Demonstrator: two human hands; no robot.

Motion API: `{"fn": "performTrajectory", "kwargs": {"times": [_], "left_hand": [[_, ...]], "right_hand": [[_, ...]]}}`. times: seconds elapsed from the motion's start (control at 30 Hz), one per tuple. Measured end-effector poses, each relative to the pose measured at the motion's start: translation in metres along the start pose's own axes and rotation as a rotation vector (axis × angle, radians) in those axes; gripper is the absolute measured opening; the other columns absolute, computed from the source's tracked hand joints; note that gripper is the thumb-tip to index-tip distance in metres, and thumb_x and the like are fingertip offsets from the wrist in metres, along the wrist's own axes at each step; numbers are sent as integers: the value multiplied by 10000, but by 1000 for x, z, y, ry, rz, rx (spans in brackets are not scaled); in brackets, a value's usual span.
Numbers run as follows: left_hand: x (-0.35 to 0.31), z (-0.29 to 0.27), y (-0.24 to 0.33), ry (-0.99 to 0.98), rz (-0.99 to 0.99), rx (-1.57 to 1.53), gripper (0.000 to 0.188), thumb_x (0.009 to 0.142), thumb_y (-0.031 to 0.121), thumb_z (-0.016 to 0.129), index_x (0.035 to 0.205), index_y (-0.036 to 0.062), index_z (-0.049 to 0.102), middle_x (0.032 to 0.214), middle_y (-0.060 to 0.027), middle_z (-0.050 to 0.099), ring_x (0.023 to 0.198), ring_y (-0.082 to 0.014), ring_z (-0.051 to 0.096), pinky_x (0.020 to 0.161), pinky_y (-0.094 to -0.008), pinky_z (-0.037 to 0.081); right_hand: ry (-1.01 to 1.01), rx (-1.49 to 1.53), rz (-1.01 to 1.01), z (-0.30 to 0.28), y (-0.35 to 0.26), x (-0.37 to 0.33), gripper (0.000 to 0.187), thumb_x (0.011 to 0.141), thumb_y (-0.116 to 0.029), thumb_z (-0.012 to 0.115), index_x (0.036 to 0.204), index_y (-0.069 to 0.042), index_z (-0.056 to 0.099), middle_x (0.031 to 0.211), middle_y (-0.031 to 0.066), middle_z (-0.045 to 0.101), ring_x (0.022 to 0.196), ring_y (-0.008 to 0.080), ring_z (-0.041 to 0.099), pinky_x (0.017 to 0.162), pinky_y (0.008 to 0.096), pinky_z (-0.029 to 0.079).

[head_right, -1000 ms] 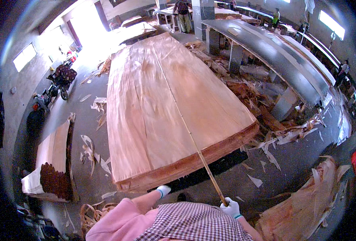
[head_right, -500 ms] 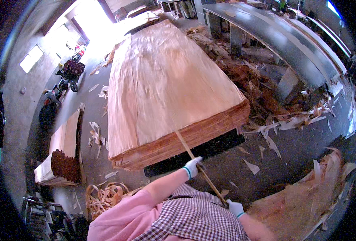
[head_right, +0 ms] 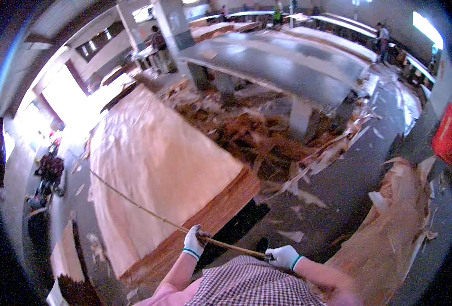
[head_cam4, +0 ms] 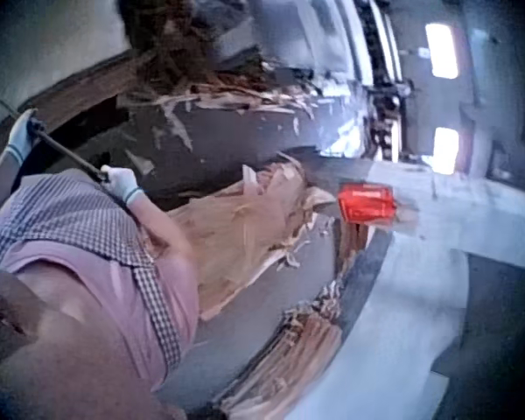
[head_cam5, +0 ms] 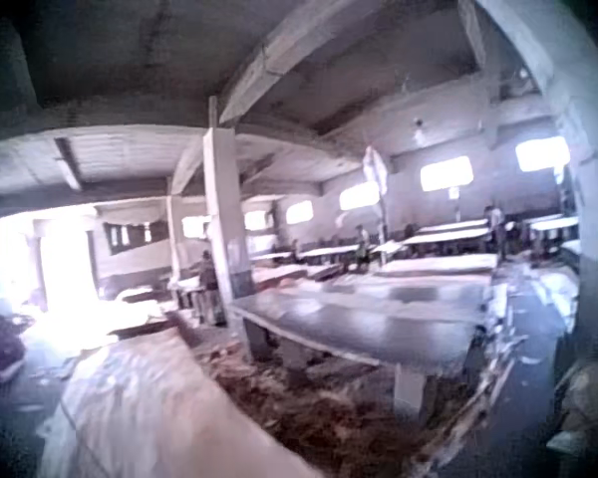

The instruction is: The person uses a scraper tool to peel thin layers of wood veneer from a large flat surface. They lift the veneer sheets, remove them from the workbench, and stack them on a pile. The person also uses a long wooden stick to assist in lifting and moving the large veneer sheets.

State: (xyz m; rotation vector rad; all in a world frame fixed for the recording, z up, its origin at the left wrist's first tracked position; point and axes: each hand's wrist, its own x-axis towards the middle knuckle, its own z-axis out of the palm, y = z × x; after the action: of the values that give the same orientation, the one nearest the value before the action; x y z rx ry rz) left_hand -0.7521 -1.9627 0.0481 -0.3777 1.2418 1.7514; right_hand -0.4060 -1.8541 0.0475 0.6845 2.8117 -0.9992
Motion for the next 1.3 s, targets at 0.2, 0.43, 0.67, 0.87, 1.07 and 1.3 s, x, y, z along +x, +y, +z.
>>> {"fn": "performTrajectory", "kwargs": {"times": [0.2, 0.43, 0.67, 0.87, 1.07, 1.3], "left_hand": [[72, 194, -31, -238, -46, 256, 131, 901, 163, 554, 929, 45, 505, 639, -71, 518, 562, -228, 569, 583, -419, 547], [108, 379, -92, -626, -95, 569, 231, 952, 240, 484, 1103, 81, 556, 932, -63, 637, 846, -179, 611, 713, -326, 500], [206, 453, -138, -723, -32, 1013, 306, 959, 228, 452, 1121, 11, 593, 1045, -80, 641, 897, -184, 611, 809, -312, 487], [309, 359, -111, -478, 332, 1765, 340, 889, 325, 470, 1034, 53, 613, 1036, -210, 629, 1002, -332, 597, 879, -378, 457], [369, 294, -93, -49, -80, 1206, 313, 904, 267, 549, 1028, -10, 623, 813, -86, 673, 701, -162, 608, 655, -310, 499], [472, 499, 7, -219, 101, 1555, 325, 900, 273, 512, 1043, 1, 619, 922, -119, 669, 781, -206, 626, 713, -337, 495]], "right_hand": [[164, 107, 347, -66, 56, -17, 308, 785, -378, 666, 993, -158, 609, 750, 125, 636, 672, 303, 633, 584, 382, 493], [578, 201, 453, -168, 148, 6, 197, 729, -204, 690, 885, -103, 624, 681, 129, 611, 615, 288, 629, 561, 350, 491], [783, -45, 427, -334, 326, 81, 142, 738, -210, 624, 840, -113, 608, 658, 141, 601, 613, 336, 610, 561, 420, 487], [682, -45, 430, -456, 458, 174, 114, 760, -214, 581, 833, -127, 596, 642, 140, 597, 611, 347, 604, 558, 446, 474], [623, -61, 434, -529, 544, 280, 183, 720, -237, 600, 877, -143, 608, 679, 150, 612, 660, 357, 609, 602, 453, 477], [437, -172, 662, -570, 598, 359, 233, 767, -280, 569, 970, -179, 621, 757, 132, 655, 744, 328, 646, 654, 453, 506]]}}
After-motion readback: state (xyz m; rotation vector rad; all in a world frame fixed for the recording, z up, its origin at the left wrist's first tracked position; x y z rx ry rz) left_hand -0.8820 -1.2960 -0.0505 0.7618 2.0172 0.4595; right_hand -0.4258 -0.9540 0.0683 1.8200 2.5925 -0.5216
